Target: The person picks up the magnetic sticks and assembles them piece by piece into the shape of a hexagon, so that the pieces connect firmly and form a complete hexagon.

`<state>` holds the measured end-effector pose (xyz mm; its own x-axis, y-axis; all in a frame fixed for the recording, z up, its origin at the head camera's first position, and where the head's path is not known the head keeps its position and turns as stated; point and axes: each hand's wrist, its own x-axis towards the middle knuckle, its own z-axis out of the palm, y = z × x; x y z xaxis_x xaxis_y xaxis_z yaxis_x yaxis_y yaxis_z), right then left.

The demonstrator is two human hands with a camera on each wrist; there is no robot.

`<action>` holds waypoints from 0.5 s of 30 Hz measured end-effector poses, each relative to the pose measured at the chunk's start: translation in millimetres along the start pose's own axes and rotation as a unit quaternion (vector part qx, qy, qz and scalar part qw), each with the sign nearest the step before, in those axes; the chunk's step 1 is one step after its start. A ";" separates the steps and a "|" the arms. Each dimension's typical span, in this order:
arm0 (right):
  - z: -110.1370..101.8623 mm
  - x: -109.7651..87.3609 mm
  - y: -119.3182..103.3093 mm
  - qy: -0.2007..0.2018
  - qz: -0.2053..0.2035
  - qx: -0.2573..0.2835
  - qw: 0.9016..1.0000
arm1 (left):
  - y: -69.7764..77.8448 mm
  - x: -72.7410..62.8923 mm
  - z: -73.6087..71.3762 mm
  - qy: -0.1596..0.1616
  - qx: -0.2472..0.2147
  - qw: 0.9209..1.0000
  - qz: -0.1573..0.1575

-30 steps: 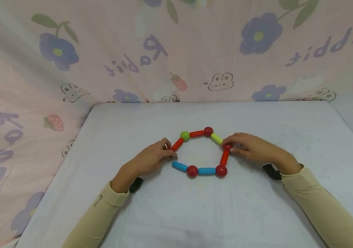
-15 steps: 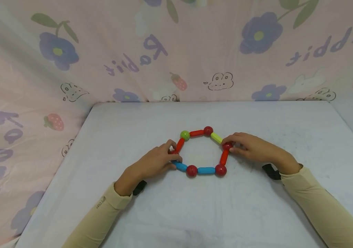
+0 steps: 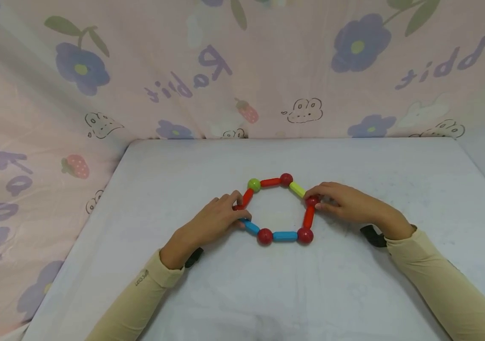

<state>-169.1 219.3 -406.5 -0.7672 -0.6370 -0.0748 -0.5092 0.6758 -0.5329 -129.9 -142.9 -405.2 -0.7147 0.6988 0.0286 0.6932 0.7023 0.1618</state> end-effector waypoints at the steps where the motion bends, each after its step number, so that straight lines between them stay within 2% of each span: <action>1: 0.0 0.0 -0.4 -0.001 -0.002 0.001 1.000 | -0.2 0.2 -0.4 0.000 0.005 1.000 0.001; 9: 0.4 -0.1 -4.7 -0.008 -0.001 0.009 1.000 | -0.1 -0.2 0.4 -0.012 0.017 1.000 0.020; 15: 0.7 -0.4 -5.8 -0.009 -0.001 0.010 1.000 | -0.9 -2.2 -1.1 -0.012 -0.016 1.000 0.014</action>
<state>-165.6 215.4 -403.9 -0.7583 -0.6458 -0.0891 -0.5034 0.6670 -0.5493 -129.1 -145.2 -404.3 -0.6924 0.7214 0.0095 0.7091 0.6780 0.1935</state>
